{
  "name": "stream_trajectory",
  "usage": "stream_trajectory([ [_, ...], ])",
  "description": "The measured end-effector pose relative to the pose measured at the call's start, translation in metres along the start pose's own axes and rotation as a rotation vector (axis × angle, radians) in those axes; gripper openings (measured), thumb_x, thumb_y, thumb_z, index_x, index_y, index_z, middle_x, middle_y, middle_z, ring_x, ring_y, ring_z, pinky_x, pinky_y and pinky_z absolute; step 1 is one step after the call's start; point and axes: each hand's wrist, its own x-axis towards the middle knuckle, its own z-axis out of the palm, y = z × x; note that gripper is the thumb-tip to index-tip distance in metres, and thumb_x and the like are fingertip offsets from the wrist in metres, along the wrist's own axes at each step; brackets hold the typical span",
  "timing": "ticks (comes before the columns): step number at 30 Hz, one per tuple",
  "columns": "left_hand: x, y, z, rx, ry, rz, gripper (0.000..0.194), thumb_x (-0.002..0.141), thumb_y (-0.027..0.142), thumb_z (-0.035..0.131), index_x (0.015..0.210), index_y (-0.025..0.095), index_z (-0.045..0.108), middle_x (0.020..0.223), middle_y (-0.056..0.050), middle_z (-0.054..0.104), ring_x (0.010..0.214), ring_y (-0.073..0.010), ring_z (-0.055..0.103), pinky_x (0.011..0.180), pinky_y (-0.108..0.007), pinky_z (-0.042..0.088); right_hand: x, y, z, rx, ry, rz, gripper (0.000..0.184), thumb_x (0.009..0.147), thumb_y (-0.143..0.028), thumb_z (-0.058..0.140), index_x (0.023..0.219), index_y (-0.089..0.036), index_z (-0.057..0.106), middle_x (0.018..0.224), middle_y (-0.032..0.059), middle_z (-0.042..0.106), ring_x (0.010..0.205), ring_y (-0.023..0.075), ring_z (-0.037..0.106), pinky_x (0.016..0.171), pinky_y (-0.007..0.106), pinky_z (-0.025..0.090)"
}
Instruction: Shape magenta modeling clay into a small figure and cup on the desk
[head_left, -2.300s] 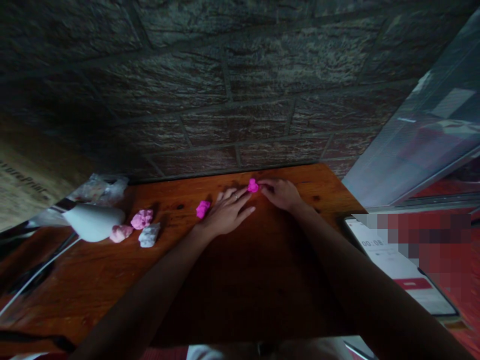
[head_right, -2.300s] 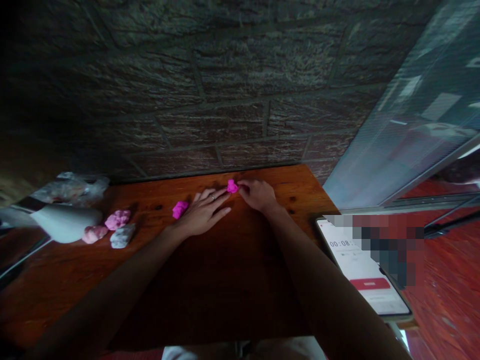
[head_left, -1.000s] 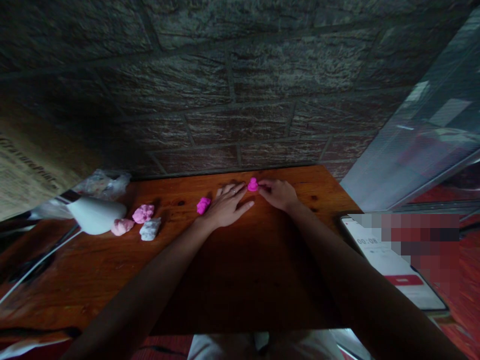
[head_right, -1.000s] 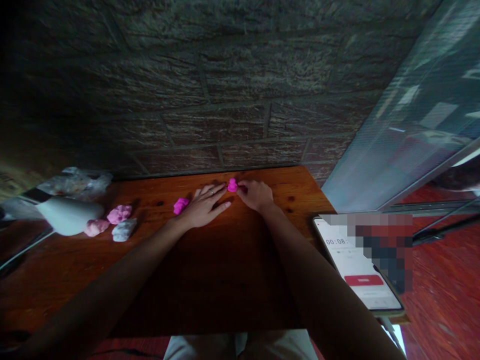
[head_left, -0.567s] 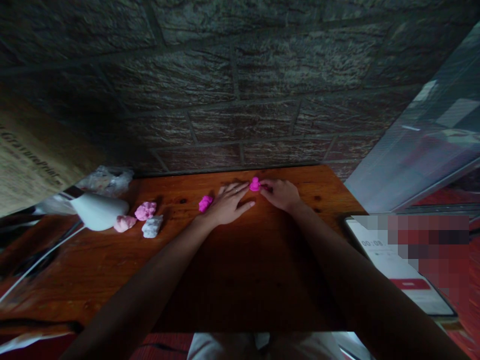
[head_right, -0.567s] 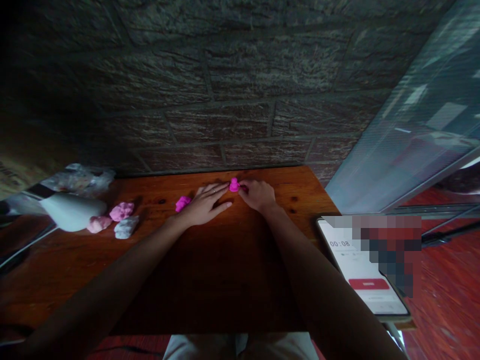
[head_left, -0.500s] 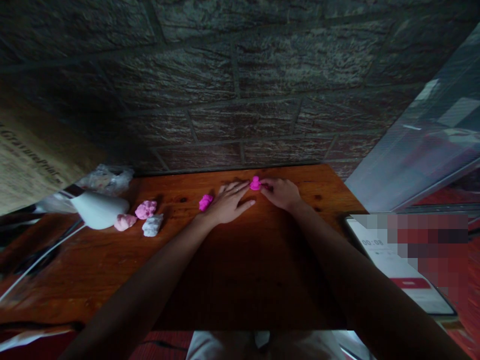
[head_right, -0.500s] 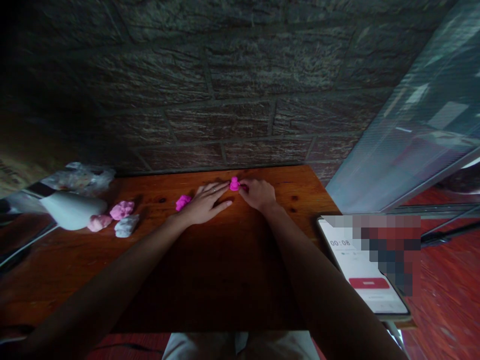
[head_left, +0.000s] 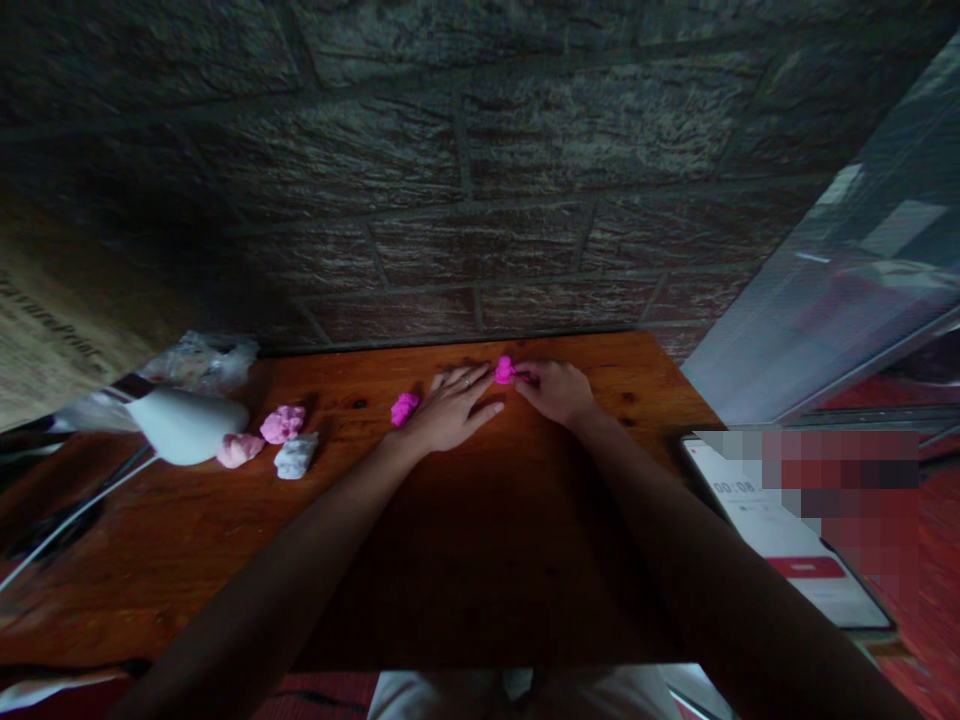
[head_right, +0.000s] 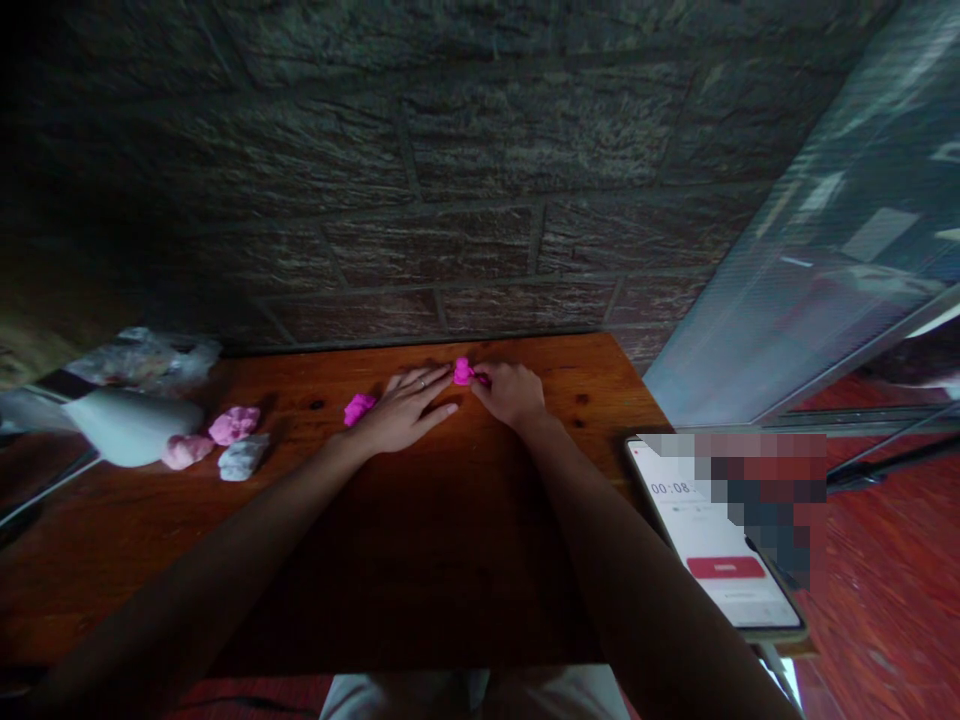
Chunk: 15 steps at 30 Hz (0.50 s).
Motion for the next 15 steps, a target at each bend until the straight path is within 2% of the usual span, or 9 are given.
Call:
stream_trajectory([
  [4,0.0008,0.0006,-0.0008,-0.007,-0.019,-0.015,0.065,0.105,0.056,0.032,0.156,0.016,0.041,0.165,-0.014,0.039,0.155,-0.0299,0.03,0.124,-0.049,0.024,-0.0001,0.0003,0.0022,0.004,0.019,-0.003,0.034,0.098,-0.044,0.056,0.122,-0.032,0.076,0.115,0.0039,0.08,0.103,0.0285,0.075,0.087,0.037,0.056],
  [10,0.0013,0.0,0.0008,-0.039,0.004,-0.02,0.063,0.105,0.056,0.033,0.157,0.021,0.041,0.164,-0.012,0.041,0.154,-0.03,0.032,0.123,-0.051,0.025,0.0,0.0009,0.0056,0.015,0.049,-0.011,0.032,0.098,-0.044,0.057,0.118,-0.03,0.078,0.113,0.0055,0.08,0.103,0.0293,0.075,0.085,0.037,0.055],
  [15,0.0008,-0.0024,0.0035,-0.05,0.052,-0.02,0.066,0.104,0.055,0.037,0.154,0.012,0.042,0.161,-0.017,0.045,0.151,-0.0309,0.036,0.123,-0.049,0.028,0.0021,0.0074,0.0076,0.157,0.089,-0.019,0.03,0.093,-0.041,0.065,0.117,-0.026,0.077,0.103,0.0051,0.082,0.098,0.0265,0.077,0.086,0.034,0.055],
])
